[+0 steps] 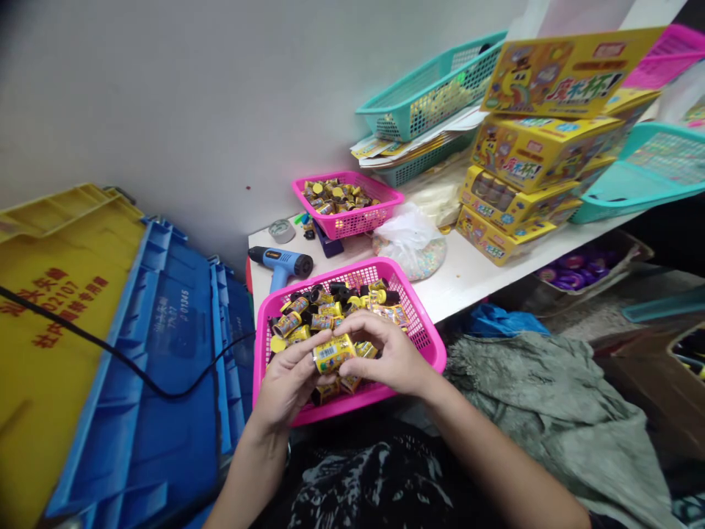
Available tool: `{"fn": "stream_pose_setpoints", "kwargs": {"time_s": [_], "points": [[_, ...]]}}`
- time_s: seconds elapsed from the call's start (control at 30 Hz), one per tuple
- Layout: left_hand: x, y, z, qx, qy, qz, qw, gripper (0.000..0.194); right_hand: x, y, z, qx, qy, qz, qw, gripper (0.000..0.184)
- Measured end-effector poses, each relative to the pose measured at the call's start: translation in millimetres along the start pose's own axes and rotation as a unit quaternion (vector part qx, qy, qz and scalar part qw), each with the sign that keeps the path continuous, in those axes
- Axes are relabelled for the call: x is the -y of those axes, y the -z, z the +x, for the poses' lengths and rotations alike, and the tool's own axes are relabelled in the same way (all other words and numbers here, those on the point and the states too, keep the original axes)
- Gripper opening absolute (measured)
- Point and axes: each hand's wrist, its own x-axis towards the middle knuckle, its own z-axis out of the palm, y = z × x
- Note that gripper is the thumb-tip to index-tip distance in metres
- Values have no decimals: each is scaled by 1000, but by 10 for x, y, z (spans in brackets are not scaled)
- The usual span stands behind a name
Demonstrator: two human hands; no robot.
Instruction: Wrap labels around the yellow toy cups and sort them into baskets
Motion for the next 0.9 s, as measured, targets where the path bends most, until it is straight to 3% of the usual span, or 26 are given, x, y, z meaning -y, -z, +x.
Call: {"fn": "stream_pose_setpoints", "kwargs": {"time_s": [0.2, 0.37, 0.47, 0.6, 0.67, 0.77, 0.9], "points": [[21, -81, 29, -65, 9, -29, 997, 29, 60, 13, 23, 3, 28, -75, 997, 36], [29, -115, 54, -84, 9, -34, 996, 30, 78, 35, -1, -7, 46, -121, 992, 35], [8, -113, 39, -78, -4, -22, 997, 25, 79, 44, -19, -8, 57, -152, 987, 35], [-50, -153, 19, -6, -28, 14, 999, 34, 61, 53, -19, -22, 72, -201, 977, 35], [-47, -198, 33, -38, -70, 66, 995, 32, 48, 60, -19, -11, 63, -217, 974, 39], [5, -256, 70, -114, -109, 133, 979, 26, 23, 66, -30, 38, 15, -162, 986, 51], [51, -276, 90, -94, -89, 144, 981, 27, -29, 20, -43, 53, -109, 27, 992, 48]]}}
